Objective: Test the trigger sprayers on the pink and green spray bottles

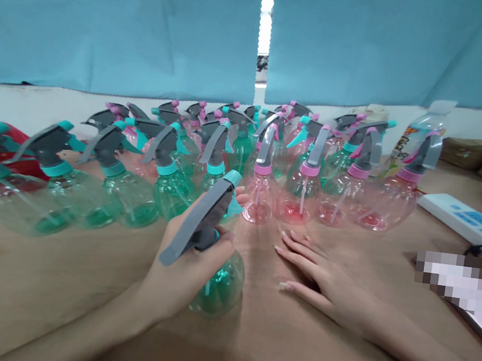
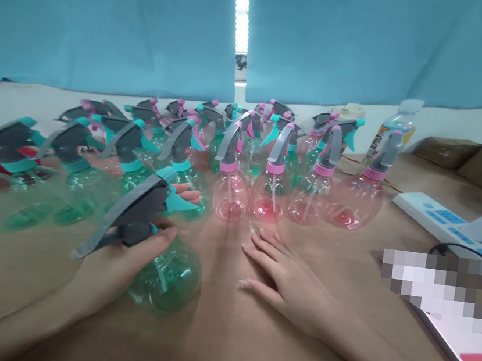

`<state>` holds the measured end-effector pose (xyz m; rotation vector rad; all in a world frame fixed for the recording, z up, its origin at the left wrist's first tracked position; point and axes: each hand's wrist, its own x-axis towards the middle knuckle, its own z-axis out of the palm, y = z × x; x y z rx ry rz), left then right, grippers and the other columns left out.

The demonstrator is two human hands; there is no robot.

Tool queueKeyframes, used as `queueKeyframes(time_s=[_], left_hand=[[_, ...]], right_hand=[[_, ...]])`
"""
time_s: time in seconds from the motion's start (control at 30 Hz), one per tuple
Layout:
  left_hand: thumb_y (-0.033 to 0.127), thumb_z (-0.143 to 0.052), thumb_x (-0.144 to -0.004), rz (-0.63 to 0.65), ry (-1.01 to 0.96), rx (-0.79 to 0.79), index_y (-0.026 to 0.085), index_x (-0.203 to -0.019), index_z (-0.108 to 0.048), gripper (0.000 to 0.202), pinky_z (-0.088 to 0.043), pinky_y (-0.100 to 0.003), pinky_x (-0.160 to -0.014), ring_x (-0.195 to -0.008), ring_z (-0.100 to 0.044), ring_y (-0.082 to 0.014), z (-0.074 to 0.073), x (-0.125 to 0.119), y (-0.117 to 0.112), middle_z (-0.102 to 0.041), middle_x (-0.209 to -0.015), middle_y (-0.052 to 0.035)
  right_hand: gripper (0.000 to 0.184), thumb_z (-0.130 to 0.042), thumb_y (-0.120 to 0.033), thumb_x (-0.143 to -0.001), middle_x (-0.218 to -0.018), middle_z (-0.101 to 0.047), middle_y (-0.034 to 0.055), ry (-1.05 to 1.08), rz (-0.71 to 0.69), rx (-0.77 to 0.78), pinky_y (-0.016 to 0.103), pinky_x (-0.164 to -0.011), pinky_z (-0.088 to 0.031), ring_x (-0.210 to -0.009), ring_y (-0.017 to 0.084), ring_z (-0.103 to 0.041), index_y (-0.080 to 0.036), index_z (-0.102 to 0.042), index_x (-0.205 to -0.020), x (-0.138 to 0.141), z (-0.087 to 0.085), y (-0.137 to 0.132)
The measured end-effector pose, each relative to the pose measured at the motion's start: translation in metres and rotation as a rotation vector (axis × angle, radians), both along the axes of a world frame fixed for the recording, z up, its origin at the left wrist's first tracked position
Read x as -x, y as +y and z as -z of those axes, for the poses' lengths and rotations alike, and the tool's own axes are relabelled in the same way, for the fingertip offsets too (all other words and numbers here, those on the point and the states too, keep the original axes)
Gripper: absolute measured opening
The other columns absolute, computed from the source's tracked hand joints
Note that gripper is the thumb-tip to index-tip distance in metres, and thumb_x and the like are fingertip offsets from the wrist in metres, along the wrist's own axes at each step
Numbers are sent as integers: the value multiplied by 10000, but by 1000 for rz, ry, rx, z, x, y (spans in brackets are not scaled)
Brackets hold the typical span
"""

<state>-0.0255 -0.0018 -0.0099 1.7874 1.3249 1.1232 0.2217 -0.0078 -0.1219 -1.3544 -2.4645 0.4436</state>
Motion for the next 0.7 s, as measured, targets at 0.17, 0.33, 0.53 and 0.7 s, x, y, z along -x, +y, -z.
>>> queueKeyframes(time_s=[0.17,0.33,0.53,0.7], left_hand=[[271,-556,-727,3,4,49,224,-1188,-622,468,-549,-320,-659,-650,-623,-170,0,0,0,-741,-991,-30],[262,-567,-727,19,-64,84,240,-1168,-620,445,-559,-306,-710,-728,-643,-169,-2,1,-3,-719,-1088,-13],[302,-606,-712,26,-99,142,242,-918,-631,216,-519,-329,-725,-821,-634,-218,-3,6,-3,-677,-825,-2],[288,-610,-669,78,-120,150,243,-801,-576,144,-463,-317,-649,-773,-608,-213,-5,9,2,-585,-702,23]], right_hand=[[615,-472,-580,-954,-1580,-288,41,22,4,4,566,-1160,-253,-1453,311,-241,-277,-393,-1484,1,-1,-1],[623,-459,-584,-957,-1581,-283,48,6,4,9,558,-1157,-264,-1455,308,-236,-262,-391,-1486,0,-2,-1],[626,-433,-587,-966,-1586,-262,48,-14,-9,-1,544,-1163,-254,-1460,295,-224,-248,-383,-1490,1,-3,0],[626,-445,-585,-963,-1586,-266,49,-7,-7,5,549,-1160,-254,-1458,296,-227,-250,-386,-1488,0,-2,0]])
